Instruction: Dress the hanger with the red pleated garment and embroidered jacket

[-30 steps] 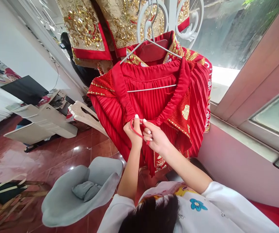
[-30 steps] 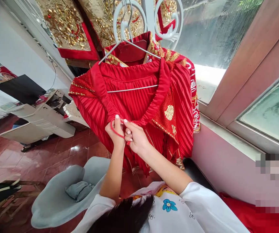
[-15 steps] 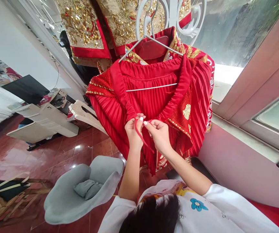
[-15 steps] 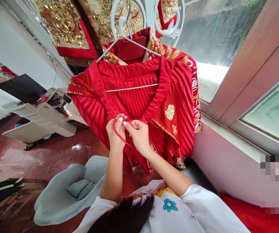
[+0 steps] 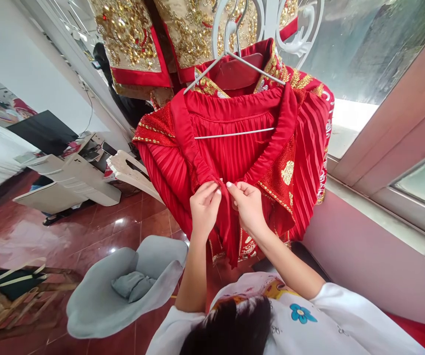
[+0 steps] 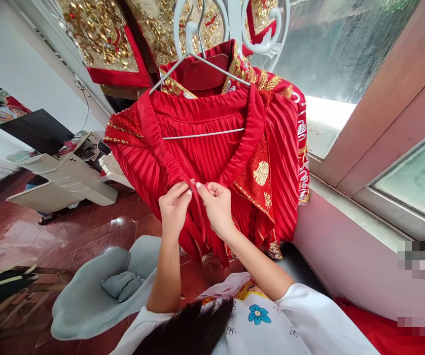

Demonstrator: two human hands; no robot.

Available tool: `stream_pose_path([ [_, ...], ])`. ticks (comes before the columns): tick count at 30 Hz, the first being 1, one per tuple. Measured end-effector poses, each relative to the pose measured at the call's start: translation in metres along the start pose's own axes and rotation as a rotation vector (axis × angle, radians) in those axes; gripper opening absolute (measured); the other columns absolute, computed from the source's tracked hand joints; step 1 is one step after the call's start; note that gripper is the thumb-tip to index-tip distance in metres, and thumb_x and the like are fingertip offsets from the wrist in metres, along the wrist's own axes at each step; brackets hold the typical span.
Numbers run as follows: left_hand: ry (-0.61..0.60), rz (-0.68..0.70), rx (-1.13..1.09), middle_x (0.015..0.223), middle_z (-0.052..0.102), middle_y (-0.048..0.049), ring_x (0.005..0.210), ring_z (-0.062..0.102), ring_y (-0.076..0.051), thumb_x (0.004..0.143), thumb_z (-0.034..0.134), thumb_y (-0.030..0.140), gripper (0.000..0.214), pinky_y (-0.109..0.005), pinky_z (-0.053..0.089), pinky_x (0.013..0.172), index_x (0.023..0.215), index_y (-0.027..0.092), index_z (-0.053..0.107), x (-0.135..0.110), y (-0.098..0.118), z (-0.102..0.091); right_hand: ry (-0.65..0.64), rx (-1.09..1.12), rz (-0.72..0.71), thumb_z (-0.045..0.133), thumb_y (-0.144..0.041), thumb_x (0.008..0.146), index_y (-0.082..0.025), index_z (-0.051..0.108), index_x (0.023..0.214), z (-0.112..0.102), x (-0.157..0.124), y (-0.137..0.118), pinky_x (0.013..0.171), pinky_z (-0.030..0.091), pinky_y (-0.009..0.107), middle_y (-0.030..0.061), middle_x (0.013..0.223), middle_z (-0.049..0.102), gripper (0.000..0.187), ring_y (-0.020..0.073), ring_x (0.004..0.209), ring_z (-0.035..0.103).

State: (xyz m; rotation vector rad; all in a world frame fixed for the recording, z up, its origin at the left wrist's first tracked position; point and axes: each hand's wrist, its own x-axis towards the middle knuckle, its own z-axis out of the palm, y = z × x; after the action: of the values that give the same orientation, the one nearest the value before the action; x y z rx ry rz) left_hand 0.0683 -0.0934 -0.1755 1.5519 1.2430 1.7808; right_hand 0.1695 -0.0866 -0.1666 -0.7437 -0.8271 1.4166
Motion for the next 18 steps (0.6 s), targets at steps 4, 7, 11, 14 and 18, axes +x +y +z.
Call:
stream_pose_path([
  [4, 0.019, 0.245, 0.592, 0.082, 0.065, -0.0037, 0.080, 0.057, -0.017, 0.077, 0.062, 0.020, 0.013, -0.030, 0.045, 0.078, 0.085, 0.022, 0.072, -0.010, 0.014, -0.013, -0.098, -0.091, 0.010, 0.073, -0.045, 0.066, -0.019, 0.039, 0.051, -0.003, -0.002, -0.006, 0.045, 0.015, 0.023, -0.0086, 0.046, 0.032, 0.046, 0.0038, 0.044, 0.021],
  [7, 0.057, 0.360, 0.880, 0.075, 0.058, -0.0035, 0.075, 0.050, -0.019, 0.074, 0.068, 0.025, 0.003, -0.029, 0.038, 0.069, 0.071, 0.023, 0.069, -0.011, 0.021, -0.027, -0.210, -0.206, 0.001, 0.072, -0.047, 0.067, -0.018, 0.036, 0.049, -0.006, -0.005, -0.013, 0.046, 0.015, 0.024, -0.0080, 0.047, 0.030, 0.049, 0.0040, 0.046, 0.022],
  [11, 0.170, 0.464, 1.067, 0.077, 0.059, -0.0043, 0.074, 0.047, -0.019, 0.069, 0.073, 0.028, 0.012, -0.030, 0.032, 0.065, 0.062, 0.023, 0.065, 0.006, 0.022, -0.075, -0.224, -0.245, -0.028, 0.071, -0.046, 0.070, -0.018, 0.036, 0.050, -0.017, -0.005, -0.026, 0.047, 0.014, 0.024, -0.0081, 0.047, 0.027, 0.049, 0.0040, 0.046, 0.020],
  [14, 0.359, 0.469, 1.123, 0.076, 0.060, -0.0039, 0.076, 0.045, -0.019, 0.064, 0.076, 0.027, 0.014, -0.032, 0.031, 0.067, 0.059, 0.022, 0.064, 0.023, 0.029, -0.128, -0.192, -0.233, -0.038, 0.071, -0.046, 0.072, -0.018, 0.039, 0.051, -0.028, -0.003, -0.039, 0.047, 0.013, 0.024, -0.0080, 0.047, 0.028, 0.047, 0.0040, 0.046, 0.019],
  [18, 0.388, 0.379, 0.723, 0.064, 0.057, -0.0021, 0.074, 0.051, -0.019, 0.073, 0.069, 0.036, 0.033, -0.039, 0.036, 0.072, 0.047, 0.019, 0.057, 0.034, 0.059, -0.165, -0.188, -0.334, -0.085, 0.071, -0.046, 0.073, -0.017, 0.039, 0.051, -0.035, 0.000, -0.050, 0.047, 0.014, 0.024, -0.0069, 0.047, 0.029, 0.048, 0.0045, 0.047, 0.021],
])
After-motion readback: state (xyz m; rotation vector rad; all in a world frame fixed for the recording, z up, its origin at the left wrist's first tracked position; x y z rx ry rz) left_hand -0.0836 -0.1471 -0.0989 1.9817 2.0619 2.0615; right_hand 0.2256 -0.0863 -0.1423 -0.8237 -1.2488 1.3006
